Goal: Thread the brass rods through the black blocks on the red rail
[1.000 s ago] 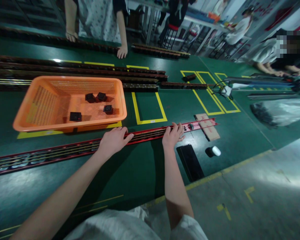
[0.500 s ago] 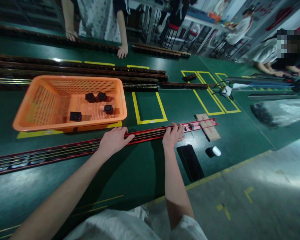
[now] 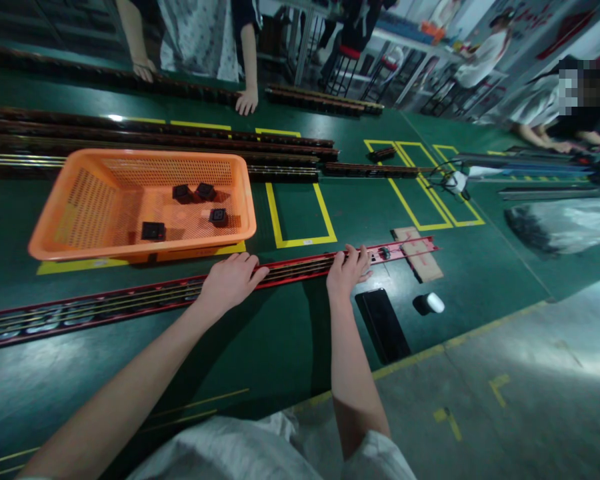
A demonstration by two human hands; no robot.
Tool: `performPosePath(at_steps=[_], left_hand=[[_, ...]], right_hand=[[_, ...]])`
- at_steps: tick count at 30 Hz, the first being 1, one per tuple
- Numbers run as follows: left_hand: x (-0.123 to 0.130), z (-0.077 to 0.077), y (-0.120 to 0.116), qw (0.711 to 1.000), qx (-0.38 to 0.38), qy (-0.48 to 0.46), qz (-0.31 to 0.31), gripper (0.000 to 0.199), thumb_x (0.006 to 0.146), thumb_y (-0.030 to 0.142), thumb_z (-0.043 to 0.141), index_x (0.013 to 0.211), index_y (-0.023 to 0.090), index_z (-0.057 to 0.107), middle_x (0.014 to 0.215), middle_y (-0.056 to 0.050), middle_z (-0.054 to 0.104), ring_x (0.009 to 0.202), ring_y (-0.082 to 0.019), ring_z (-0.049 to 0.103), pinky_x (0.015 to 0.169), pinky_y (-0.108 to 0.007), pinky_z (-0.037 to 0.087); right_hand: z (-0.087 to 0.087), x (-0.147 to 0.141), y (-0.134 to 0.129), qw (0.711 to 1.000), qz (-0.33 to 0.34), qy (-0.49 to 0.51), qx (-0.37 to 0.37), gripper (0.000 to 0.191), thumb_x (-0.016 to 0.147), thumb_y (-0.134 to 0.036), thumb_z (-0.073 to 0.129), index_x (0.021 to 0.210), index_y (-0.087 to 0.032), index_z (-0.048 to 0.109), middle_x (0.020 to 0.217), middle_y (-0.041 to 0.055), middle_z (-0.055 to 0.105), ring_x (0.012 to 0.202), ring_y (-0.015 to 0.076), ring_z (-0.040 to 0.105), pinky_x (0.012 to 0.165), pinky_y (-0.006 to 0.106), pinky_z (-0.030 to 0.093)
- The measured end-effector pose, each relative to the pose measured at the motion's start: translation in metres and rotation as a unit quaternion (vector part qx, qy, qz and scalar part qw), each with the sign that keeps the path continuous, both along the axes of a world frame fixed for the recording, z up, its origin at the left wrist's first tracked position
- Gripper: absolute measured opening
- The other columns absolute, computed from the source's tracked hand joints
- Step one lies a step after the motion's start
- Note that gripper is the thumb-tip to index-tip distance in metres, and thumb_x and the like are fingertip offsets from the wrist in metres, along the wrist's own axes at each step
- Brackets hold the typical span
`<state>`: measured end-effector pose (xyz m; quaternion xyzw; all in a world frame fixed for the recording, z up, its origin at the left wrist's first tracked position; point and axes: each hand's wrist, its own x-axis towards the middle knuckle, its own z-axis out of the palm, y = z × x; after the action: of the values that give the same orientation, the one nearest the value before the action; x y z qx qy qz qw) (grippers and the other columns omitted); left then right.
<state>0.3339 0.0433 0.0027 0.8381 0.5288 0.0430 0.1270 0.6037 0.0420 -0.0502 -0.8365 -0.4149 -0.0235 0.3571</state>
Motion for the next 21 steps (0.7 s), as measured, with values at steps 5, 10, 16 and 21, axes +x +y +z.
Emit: performPosePath(at_steps=[5, 10, 16, 21], left_hand=[[0.001, 0.005, 0.0, 0.999, 0.017, -0.025, -0.03, 0.047, 0.103, 0.05, 0.029, 0.105, 0.017, 0.063, 0.106, -0.01, 0.065, 0.101, -0.024, 0.062, 0.083, -0.037, 0.051], [-0.012, 0.016, -0.007, 0.997, 0.031, -0.042, -0.056, 0.039, 0.102, 0.046, 0.036, 0.116, 0.019, 0.061, 0.115, -0.009, 0.066, 0.107, -0.023, 0.062, 0.091, -0.038, 0.05], [-0.075, 0.007, -0.034, 0.996, 0.066, -0.05, -0.046, 0.039, 0.101, 0.04, 0.043, 0.131, 0.02, 0.057, 0.133, -0.01, 0.062, 0.119, -0.025, 0.058, 0.102, -0.043, 0.046], [-0.159, -0.002, -0.063, 0.994, 0.095, -0.045, 0.003, 0.033, 0.099, 0.031, 0.046, 0.126, 0.021, 0.063, 0.131, -0.009, 0.063, 0.119, -0.026, 0.057, 0.102, -0.045, 0.045]], right_hand=[[0.0, -0.001, -0.001, 0.999, 0.027, -0.028, 0.009, 0.038, 0.093, -0.042, 0.038, 0.115, -0.023, 0.063, 0.151, 0.0141, 0.046, 0.147, 0.0331, 0.031, 0.114, 0.074, 0.009], [0.003, -0.003, -0.002, 0.997, 0.056, -0.037, 0.036, 0.036, 0.093, -0.042, 0.04, 0.11, -0.022, 0.064, 0.147, 0.0144, 0.051, 0.142, 0.0324, 0.038, 0.114, 0.072, 0.009], [0.003, -0.007, -0.003, 0.992, 0.085, -0.062, 0.075, 0.032, 0.092, -0.04, 0.041, 0.102, -0.021, 0.065, 0.132, 0.0125, 0.064, 0.129, 0.0289, 0.053, 0.117, 0.068, 0.008], [0.014, -0.018, -0.008, 0.979, 0.124, -0.121, 0.111, 0.032, 0.091, -0.043, 0.046, 0.099, -0.02, 0.065, 0.123, 0.0122, 0.069, 0.12, 0.0288, 0.059, 0.117, 0.061, 0.018]])
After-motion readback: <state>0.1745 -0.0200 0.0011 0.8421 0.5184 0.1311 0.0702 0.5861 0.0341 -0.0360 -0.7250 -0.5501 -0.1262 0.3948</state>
